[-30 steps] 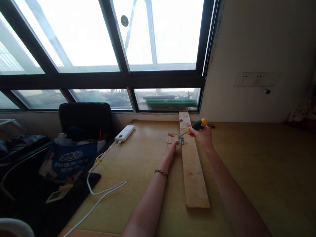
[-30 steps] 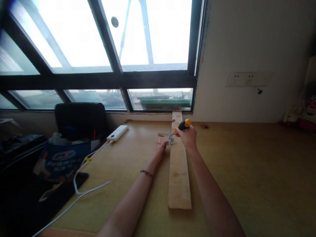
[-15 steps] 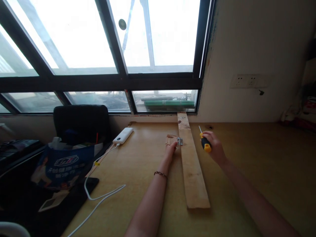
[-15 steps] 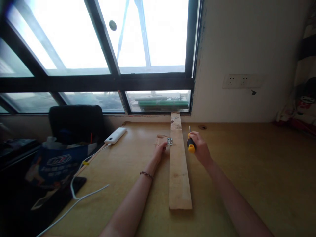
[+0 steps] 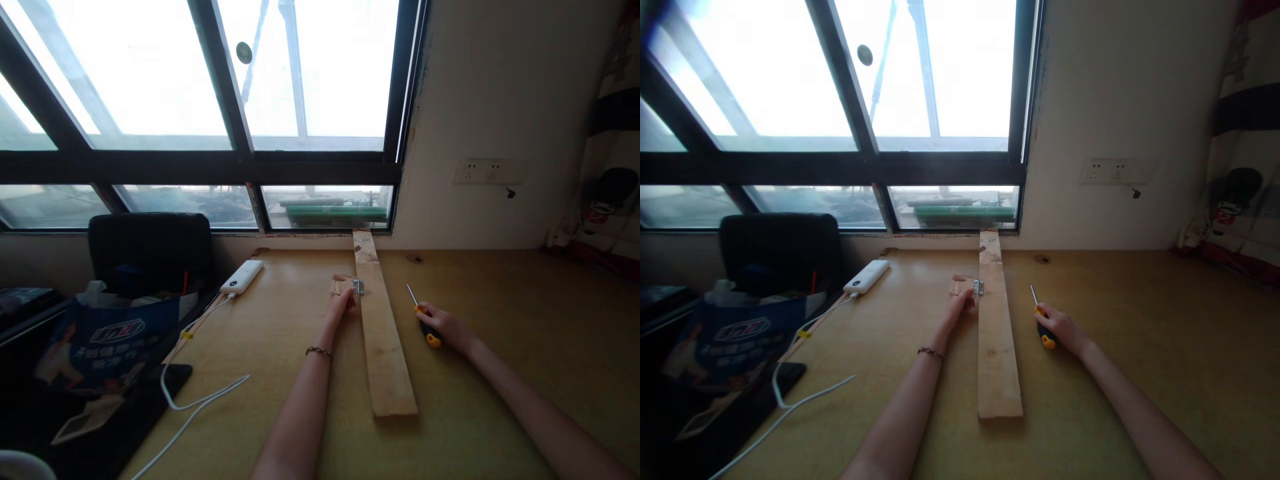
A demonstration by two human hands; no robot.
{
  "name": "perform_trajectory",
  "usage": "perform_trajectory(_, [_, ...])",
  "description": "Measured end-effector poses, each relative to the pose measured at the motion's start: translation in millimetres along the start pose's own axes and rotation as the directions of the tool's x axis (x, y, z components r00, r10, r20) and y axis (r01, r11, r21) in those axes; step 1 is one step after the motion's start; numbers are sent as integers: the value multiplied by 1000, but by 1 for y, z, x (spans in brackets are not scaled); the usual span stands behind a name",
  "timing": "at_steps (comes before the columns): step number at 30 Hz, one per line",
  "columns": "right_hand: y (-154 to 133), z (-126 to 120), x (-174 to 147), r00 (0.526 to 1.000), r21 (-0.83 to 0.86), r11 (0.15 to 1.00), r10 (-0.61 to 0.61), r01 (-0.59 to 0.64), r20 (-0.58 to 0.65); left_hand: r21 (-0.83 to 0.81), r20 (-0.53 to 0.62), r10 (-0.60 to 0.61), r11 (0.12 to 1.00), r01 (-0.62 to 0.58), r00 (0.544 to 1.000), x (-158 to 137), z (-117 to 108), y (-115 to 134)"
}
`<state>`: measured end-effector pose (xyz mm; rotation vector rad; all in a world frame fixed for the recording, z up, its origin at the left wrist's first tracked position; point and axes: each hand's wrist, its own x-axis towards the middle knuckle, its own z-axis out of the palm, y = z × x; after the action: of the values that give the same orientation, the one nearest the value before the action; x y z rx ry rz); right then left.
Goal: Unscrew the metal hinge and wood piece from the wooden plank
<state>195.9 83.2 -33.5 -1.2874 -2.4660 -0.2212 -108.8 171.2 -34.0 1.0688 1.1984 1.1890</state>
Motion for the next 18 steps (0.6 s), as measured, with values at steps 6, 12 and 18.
perform_trajectory(6, [6, 1, 0, 997, -18, 998, -51, 52, 51, -66, 65, -61, 996, 65, 996, 5, -2, -4])
perform_trajectory(12, [6, -9, -1, 1000, -40, 999, -18, 18, -15, -180, 119, -45, 982, 66, 992, 8, -1, -9])
perform_trajectory(18, [-45, -14, 56, 883, 326, 923, 317, -204, -346, -215, 139, -52, 973, 81, 989, 8, -1, -8])
